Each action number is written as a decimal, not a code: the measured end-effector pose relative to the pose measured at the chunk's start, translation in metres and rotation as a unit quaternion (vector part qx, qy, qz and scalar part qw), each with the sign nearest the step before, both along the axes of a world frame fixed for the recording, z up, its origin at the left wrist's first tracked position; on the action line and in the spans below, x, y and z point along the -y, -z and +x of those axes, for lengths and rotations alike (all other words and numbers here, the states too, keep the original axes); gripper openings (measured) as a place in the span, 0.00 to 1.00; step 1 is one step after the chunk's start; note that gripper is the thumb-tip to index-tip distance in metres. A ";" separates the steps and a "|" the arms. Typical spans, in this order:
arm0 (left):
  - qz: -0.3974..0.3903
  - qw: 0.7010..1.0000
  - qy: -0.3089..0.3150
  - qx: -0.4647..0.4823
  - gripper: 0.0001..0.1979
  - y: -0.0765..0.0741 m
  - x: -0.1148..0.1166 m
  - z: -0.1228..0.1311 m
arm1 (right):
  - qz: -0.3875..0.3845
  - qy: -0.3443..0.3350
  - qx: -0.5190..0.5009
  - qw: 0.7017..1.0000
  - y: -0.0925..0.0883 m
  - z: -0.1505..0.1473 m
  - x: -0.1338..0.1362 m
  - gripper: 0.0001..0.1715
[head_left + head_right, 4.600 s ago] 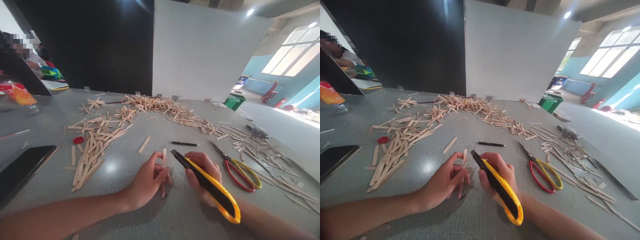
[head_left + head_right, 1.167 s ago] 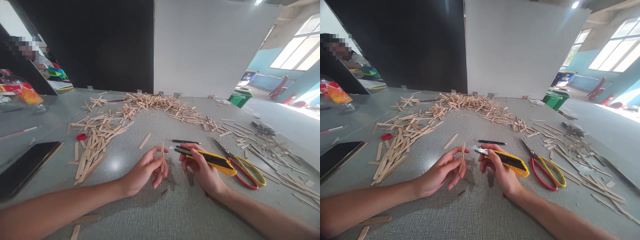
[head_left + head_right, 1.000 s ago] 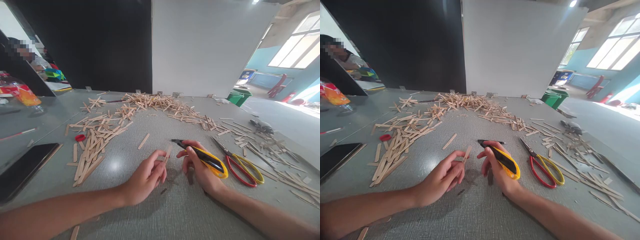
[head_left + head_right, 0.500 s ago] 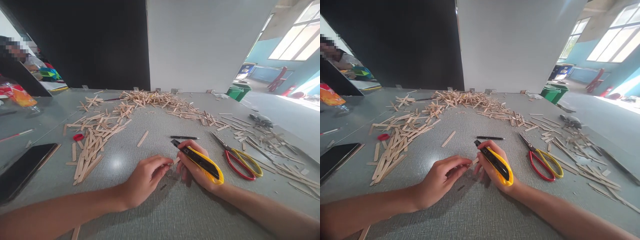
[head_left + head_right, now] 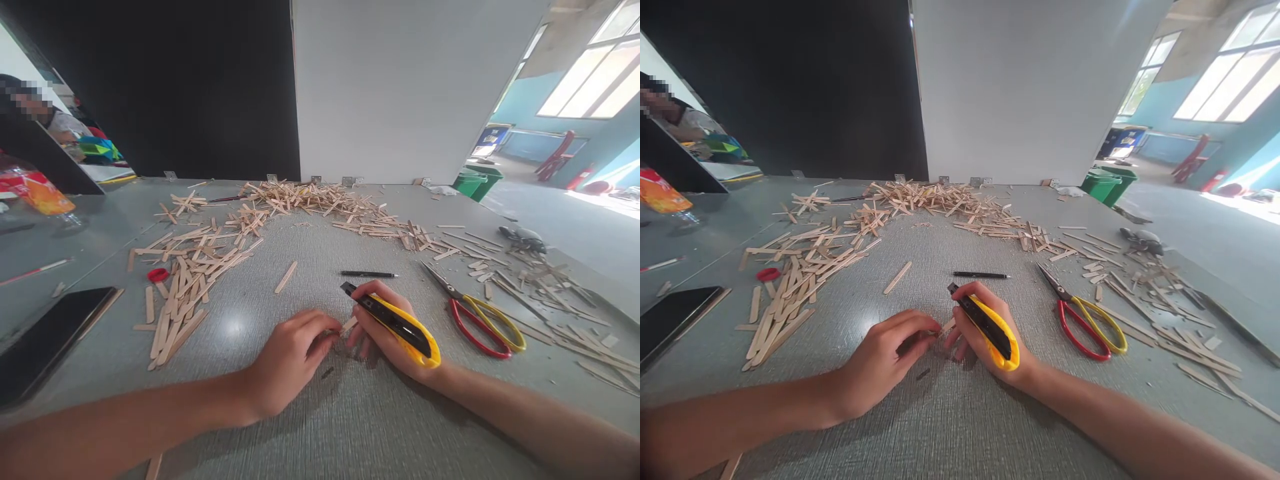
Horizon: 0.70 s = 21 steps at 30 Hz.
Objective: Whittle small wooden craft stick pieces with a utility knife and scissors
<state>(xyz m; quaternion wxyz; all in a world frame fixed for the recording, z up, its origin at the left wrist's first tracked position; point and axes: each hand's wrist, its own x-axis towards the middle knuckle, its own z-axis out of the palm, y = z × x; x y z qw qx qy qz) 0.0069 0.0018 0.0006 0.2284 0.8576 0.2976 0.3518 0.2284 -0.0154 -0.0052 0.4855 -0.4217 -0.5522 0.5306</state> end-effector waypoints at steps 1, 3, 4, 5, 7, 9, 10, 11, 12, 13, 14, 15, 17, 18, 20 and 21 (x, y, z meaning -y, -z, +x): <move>0.006 1.000 -0.001 -0.003 0.10 0.001 0.000 0.000 | 0.002 -0.003 0.001 1.000 0.000 0.000 0.000 0.17; 0.018 1.000 -0.004 -0.011 0.10 0.002 0.001 -0.001 | 0.007 -0.008 0.002 1.000 0.000 -0.001 0.001 0.16; 0.025 1.000 -0.003 -0.015 0.10 0.003 0.001 -0.001 | 0.009 -0.009 0.002 1.000 0.000 -0.001 0.001 0.15; 0.032 0.999 -0.002 -0.018 0.10 0.003 0.001 -0.001 | 0.011 -0.010 0.002 1.000 0.000 -0.001 0.001 0.15; 0.046 0.999 0.000 -0.024 0.10 0.003 0.002 -0.001 | 0.016 -0.010 0.003 1.000 0.000 -0.002 0.000 0.15; 0.058 0.998 0.001 -0.026 0.10 0.003 0.002 -0.001 | 0.019 -0.008 0.006 1.000 0.000 -0.002 0.000 0.15; 0.063 0.998 0.001 -0.024 0.09 0.002 0.002 -0.001 | 0.020 -0.006 0.007 1.000 0.000 -0.002 -0.001 0.15; 0.068 0.997 0.001 -0.021 0.09 0.002 0.002 -0.001 | 0.019 -0.005 0.008 1.000 0.000 -0.002 -0.001 0.15; 0.072 0.997 0.003 -0.018 0.09 0.002 0.002 -0.001 | 0.019 -0.004 0.008 1.000 0.000 -0.003 -0.002 0.15; 0.077 0.997 0.007 -0.013 0.10 0.002 0.003 -0.001 | 0.019 -0.002 0.008 1.000 0.000 -0.003 -0.002 0.15; 0.081 0.997 0.010 -0.010 0.10 0.002 0.003 -0.001 | 0.019 -0.002 0.009 1.000 0.000 -0.003 -0.002 0.16; 0.085 0.996 0.013 -0.008 0.10 0.002 0.004 -0.002 | 0.018 -0.001 0.010 1.000 0.000 -0.003 -0.002 0.16; 0.088 0.996 0.014 -0.007 0.10 0.002 0.005 -0.002 | 0.019 0.000 0.013 1.000 0.000 -0.003 -0.002 0.16; 0.089 0.996 0.011 -0.007 0.10 0.003 0.005 -0.002 | 0.018 0.000 0.016 1.000 0.001 -0.003 -0.002 0.15; 0.089 0.996 0.005 -0.006 0.10 0.004 0.006 -0.003 | 0.018 -0.002 0.020 1.000 0.002 -0.002 -0.002 0.15; 0.089 0.996 0.003 -0.005 0.11 0.005 0.006 -0.003 | 0.017 -0.004 0.022 1.000 0.003 -0.002 -0.002 0.15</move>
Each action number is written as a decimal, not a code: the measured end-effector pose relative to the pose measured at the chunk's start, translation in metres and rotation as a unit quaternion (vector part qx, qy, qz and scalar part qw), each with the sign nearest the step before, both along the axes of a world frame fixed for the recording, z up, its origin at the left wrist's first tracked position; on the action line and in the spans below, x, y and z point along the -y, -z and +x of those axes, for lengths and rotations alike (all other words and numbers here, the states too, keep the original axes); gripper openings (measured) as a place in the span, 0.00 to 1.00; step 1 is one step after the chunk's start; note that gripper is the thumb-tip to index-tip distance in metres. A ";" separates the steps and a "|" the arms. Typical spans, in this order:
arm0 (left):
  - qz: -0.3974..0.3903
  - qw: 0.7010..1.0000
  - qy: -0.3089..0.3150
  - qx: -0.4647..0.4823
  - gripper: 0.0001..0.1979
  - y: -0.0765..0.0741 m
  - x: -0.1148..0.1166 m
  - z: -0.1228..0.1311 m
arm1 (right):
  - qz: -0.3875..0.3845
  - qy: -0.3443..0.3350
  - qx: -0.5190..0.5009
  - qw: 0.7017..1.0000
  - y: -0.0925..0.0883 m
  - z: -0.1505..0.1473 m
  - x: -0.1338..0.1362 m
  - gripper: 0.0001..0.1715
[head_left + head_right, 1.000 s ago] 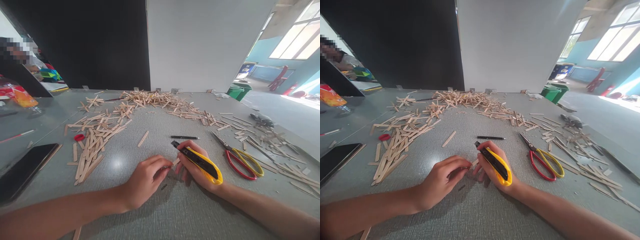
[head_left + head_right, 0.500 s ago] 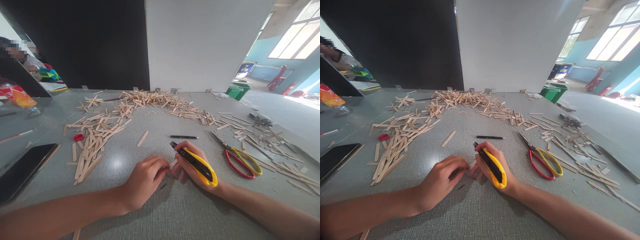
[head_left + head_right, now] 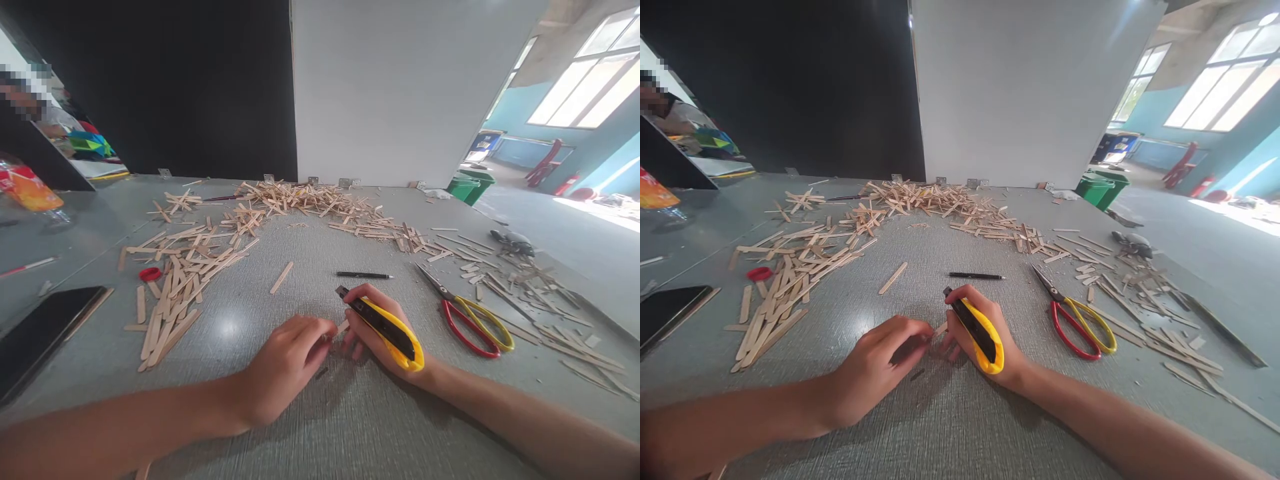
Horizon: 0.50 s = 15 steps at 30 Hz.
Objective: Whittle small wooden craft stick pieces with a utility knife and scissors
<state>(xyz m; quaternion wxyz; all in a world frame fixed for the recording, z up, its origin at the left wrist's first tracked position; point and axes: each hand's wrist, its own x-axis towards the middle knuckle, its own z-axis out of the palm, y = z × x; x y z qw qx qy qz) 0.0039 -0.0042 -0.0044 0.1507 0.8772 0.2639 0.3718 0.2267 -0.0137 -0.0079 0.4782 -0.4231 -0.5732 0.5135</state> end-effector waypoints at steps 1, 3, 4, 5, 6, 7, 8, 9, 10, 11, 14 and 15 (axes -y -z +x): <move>-0.001 1.000 -0.001 0.000 0.11 0.000 0.000 0.000 | -0.001 -0.003 0.001 1.000 0.001 0.000 0.000 0.15; -0.004 1.000 -0.003 0.001 0.12 0.001 0.000 0.000 | -0.002 -0.008 0.002 1.000 0.002 0.001 0.000 0.15; -0.007 1.000 -0.003 0.002 0.12 0.001 0.001 0.000 | -0.003 -0.011 0.003 1.000 0.003 0.001 -0.001 0.15; -0.010 1.000 -0.004 0.002 0.12 0.000 0.001 0.000 | -0.003 -0.013 0.005 1.000 0.003 0.001 -0.001 0.15; -0.012 1.000 -0.004 0.003 0.12 0.000 0.001 0.000 | -0.003 -0.015 0.007 1.000 0.002 0.001 0.000 0.15; -0.014 1.000 -0.004 0.005 0.12 0.000 0.001 0.001 | -0.003 -0.018 0.009 1.000 0.002 0.002 0.000 0.15; -0.015 1.000 -0.003 0.006 0.13 0.000 0.001 0.001 | -0.003 -0.020 0.011 1.000 0.001 0.002 0.000 0.15; -0.017 1.000 -0.002 0.006 0.14 0.000 0.001 0.001 | -0.003 -0.022 0.014 1.000 0.001 0.002 0.000 0.14; -0.018 1.000 0.000 0.006 0.15 0.001 0.001 0.001 | -0.003 -0.023 0.015 1.000 0.001 0.002 0.001 0.14; -0.018 1.000 0.002 0.005 0.16 0.001 0.001 0.002 | -0.003 -0.024 0.017 1.000 0.001 0.002 0.001 0.14; -0.020 1.000 0.011 0.000 0.17 -0.001 0.001 0.001 | -0.002 -0.028 0.020 0.999 0.001 0.003 0.001 0.13; -0.020 1.000 0.014 -0.003 0.17 -0.001 0.001 0.001 | -0.001 -0.031 0.021 0.999 0.002 0.004 0.001 0.12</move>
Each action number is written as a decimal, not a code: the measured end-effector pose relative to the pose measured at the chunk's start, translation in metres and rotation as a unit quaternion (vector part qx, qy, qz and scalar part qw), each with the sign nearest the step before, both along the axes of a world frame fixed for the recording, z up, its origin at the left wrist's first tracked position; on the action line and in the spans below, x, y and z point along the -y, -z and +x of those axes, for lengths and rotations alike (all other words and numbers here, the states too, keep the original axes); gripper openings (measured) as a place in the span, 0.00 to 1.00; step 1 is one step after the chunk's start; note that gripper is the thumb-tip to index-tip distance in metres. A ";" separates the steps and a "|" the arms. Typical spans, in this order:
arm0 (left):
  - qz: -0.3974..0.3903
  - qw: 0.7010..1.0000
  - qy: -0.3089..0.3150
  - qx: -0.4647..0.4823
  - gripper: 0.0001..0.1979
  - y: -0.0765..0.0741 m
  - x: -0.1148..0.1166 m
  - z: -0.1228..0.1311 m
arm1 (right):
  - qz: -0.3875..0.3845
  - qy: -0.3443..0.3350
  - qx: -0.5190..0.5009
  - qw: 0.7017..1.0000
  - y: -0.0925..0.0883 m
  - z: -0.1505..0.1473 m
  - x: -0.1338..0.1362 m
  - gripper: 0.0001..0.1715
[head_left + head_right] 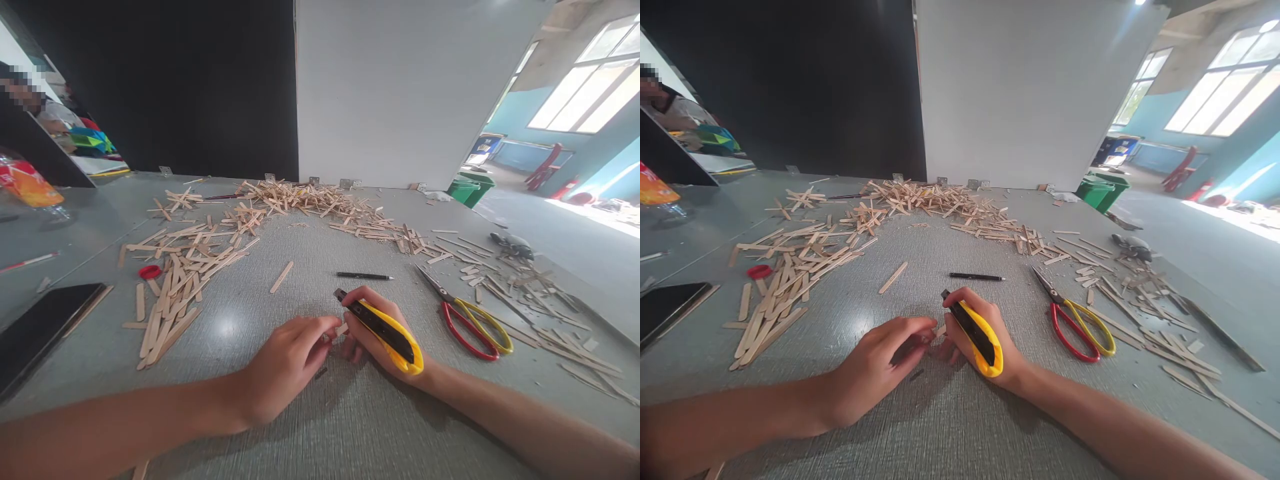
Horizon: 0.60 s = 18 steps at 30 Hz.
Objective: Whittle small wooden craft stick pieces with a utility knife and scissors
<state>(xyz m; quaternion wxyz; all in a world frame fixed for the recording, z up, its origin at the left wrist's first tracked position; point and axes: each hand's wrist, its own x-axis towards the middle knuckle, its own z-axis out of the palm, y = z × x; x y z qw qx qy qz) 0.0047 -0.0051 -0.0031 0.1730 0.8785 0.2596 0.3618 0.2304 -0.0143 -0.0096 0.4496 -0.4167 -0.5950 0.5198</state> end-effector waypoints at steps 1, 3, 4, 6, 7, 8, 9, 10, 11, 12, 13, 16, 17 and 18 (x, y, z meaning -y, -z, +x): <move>-0.001 1.000 0.003 -0.003 0.16 -0.001 0.000 0.000 | 0.001 -0.002 0.001 1.000 0.000 0.000 0.000 0.12; -0.004 1.000 0.006 -0.009 0.16 -0.002 0.001 -0.001 | 0.003 -0.005 0.002 1.000 0.000 0.001 0.000 0.11; -0.005 1.000 0.007 -0.012 0.16 -0.002 0.001 -0.001 | 0.003 -0.006 0.002 1.000 0.000 0.001 0.000 0.11; -0.006 1.000 0.009 -0.018 0.16 -0.003 0.001 -0.001 | 0.003 -0.009 0.002 1.000 -0.001 0.001 0.000 0.11; -0.006 1.000 0.011 -0.022 0.16 -0.003 0.001 0.000 | 0.004 -0.011 0.002 1.000 -0.002 0.001 0.000 0.11; -0.006 1.000 0.013 -0.027 0.17 -0.004 0.001 0.001 | 0.003 -0.013 0.003 1.000 -0.002 0.001 0.000 0.11; -0.007 0.999 0.016 -0.032 0.17 -0.005 0.001 0.001 | 0.004 -0.015 0.006 1.000 -0.003 0.002 0.000 0.11; -0.007 0.999 0.019 -0.036 0.18 -0.005 0.001 0.002 | 0.005 -0.016 0.009 1.000 -0.003 0.002 0.001 0.11; -0.008 0.999 0.023 -0.040 0.18 -0.006 0.000 0.002 | 0.006 -0.016 0.013 1.000 -0.003 0.002 0.001 0.11; -0.009 0.999 0.027 -0.045 0.18 -0.007 0.000 0.003 | 0.008 -0.017 0.017 1.000 -0.003 0.002 0.001 0.11; -0.010 0.998 0.032 -0.050 0.18 -0.008 0.000 0.003 | 0.010 -0.018 0.020 1.000 -0.004 0.002 0.002 0.12; -0.018 0.996 0.046 -0.068 0.18 -0.010 -0.002 0.003 | 0.013 -0.019 0.024 0.999 -0.004 0.001 0.002 0.11; -0.022 0.996 0.050 -0.073 0.18 -0.010 -0.002 0.003 | 0.014 -0.020 0.024 0.999 -0.003 0.001 0.001 0.10; -0.026 0.995 0.053 -0.077 0.18 -0.009 -0.002 0.003 | 0.016 -0.020 0.025 0.999 -0.003 0.000 0.001 0.10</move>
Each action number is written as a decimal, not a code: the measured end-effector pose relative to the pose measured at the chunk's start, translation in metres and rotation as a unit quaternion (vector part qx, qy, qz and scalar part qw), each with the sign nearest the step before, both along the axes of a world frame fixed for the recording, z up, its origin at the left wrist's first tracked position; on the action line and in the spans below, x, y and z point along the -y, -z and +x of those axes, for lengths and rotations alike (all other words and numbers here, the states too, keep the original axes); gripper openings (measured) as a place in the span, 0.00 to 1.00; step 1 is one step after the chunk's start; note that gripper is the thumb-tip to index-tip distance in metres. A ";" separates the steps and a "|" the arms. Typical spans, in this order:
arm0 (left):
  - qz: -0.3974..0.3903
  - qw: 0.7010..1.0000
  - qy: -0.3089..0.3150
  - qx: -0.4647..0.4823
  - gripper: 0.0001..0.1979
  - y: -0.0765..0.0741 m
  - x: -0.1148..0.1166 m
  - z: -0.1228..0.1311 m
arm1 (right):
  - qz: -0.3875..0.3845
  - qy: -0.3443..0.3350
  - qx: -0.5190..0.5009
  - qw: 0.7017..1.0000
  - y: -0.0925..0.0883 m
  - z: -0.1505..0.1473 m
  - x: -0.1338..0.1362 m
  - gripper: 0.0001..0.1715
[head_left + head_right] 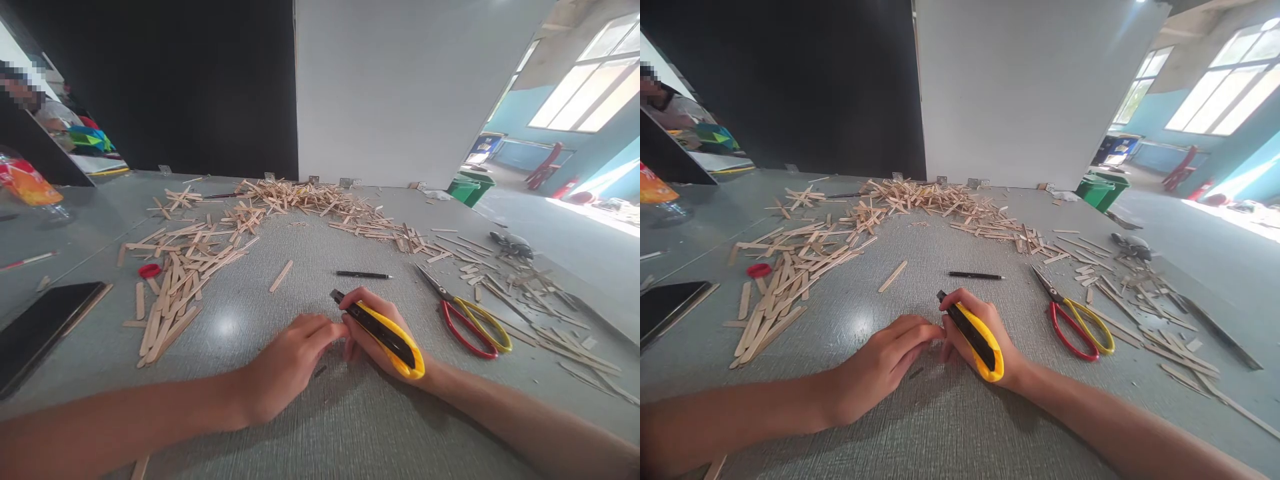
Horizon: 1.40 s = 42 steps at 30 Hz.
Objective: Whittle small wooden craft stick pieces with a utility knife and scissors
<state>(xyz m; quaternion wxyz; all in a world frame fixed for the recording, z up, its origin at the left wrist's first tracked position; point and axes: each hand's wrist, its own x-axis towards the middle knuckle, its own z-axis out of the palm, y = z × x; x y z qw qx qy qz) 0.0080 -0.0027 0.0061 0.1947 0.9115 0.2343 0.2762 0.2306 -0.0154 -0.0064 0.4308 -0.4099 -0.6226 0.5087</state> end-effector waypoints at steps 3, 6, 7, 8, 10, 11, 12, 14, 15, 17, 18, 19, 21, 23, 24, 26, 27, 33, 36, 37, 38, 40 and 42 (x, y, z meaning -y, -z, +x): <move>-0.018 1.000 0.009 -0.006 0.18 0.002 -0.001 0.000 | 0.005 0.000 0.002 1.000 0.001 -0.001 -0.001 0.09; -0.043 0.999 0.011 0.010 0.18 0.004 -0.001 0.000 | 0.004 0.002 0.000 1.000 0.001 -0.001 -0.001 0.10; -0.049 0.999 0.010 0.019 0.17 0.005 -0.001 -0.001 | 0.004 0.004 -0.002 1.000 0.001 -0.001 -0.001 0.10; -0.053 0.998 0.006 0.028 0.17 0.005 -0.001 -0.001 | 0.005 0.007 -0.004 1.000 0.001 -0.001 0.000 0.11; -0.059 0.997 -0.013 0.049 0.15 0.006 -0.001 -0.001 | 0.005 0.021 -0.012 1.000 0.001 -0.002 0.000 0.11; -0.065 0.996 -0.028 0.061 0.13 0.006 -0.001 -0.001 | 0.006 0.033 -0.019 0.999 0.001 -0.002 0.000 0.11; -0.072 0.994 -0.042 0.072 0.12 0.006 -0.002 -0.002 | 0.008 0.047 -0.027 0.999 0.000 -0.003 0.000 0.12; -0.090 0.990 -0.067 0.089 0.10 0.006 -0.003 -0.002 | 0.015 0.075 -0.040 0.996 -0.002 -0.005 0.000 0.13; -0.100 0.988 -0.074 0.094 0.10 0.006 -0.004 -0.003 | 0.020 0.088 -0.044 0.995 -0.004 -0.005 0.000 0.14; -0.120 0.984 -0.084 0.101 0.11 0.005 -0.006 -0.003 | 0.028 0.106 -0.046 0.993 -0.008 -0.007 0.001 0.15; -0.130 0.982 -0.088 0.104 0.11 0.004 -0.007 -0.003 | 0.031 0.112 -0.045 0.992 -0.009 -0.007 0.001 0.15; -0.138 0.980 -0.091 0.106 0.11 0.003 -0.008 -0.003 | 0.034 0.117 -0.043 0.992 -0.011 -0.008 0.002 0.15; -0.151 0.977 -0.100 0.110 0.09 0.002 -0.009 -0.002 | 0.040 0.122 -0.038 0.991 -0.012 -0.009 0.003 0.15; -0.162 0.975 -0.107 0.112 0.08 0.000 -0.009 -0.001 | 0.047 0.122 -0.033 0.991 -0.010 -0.009 0.004 0.14; -0.168 0.973 -0.109 0.112 0.08 -0.001 -0.009 -0.001 | 0.051 0.121 -0.030 0.991 -0.009 -0.009 0.004 0.13; -0.179 0.971 -0.111 0.110 0.07 -0.003 -0.008 0.000 | 0.067 0.119 -0.021 0.990 -0.007 -0.008 0.004 0.12; -0.184 0.971 -0.111 0.109 0.07 -0.004 -0.008 0.000 | 0.077 0.119 -0.015 0.990 -0.005 -0.008 0.004 0.11; -0.202 0.970 -0.106 0.090 0.11 -0.010 -0.006 0.001 | 0.141 0.119 0.033 0.982 -0.001 -0.005 0.007 0.03; -0.203 0.970 -0.107 0.084 0.11 -0.010 -0.005 0.001 | 0.161 0.106 0.049 0.980 0.004 -0.002 0.009 0.07; -0.204 0.970 -0.107 0.082 0.11 -0.010 -0.005 0.001 | 0.167 0.103 0.053 0.979 0.005 -0.001 0.010 0.09; -0.206 0.969 -0.106 0.080 0.11 -0.010 -0.005 0.002 | 0.173 0.102 0.057 0.978 0.007 0.000 0.010 0.10; -0.212 0.968 -0.106 0.079 0.10 -0.010 -0.005 0.002 | 0.185 0.105 0.062 0.975 0.009 0.001 0.011 0.12; -0.221 0.968 -0.097 0.073 0.10 -0.010 -0.006 0.001 | 0.198 0.112 0.062 0.972 0.009 0.001 0.012 0.12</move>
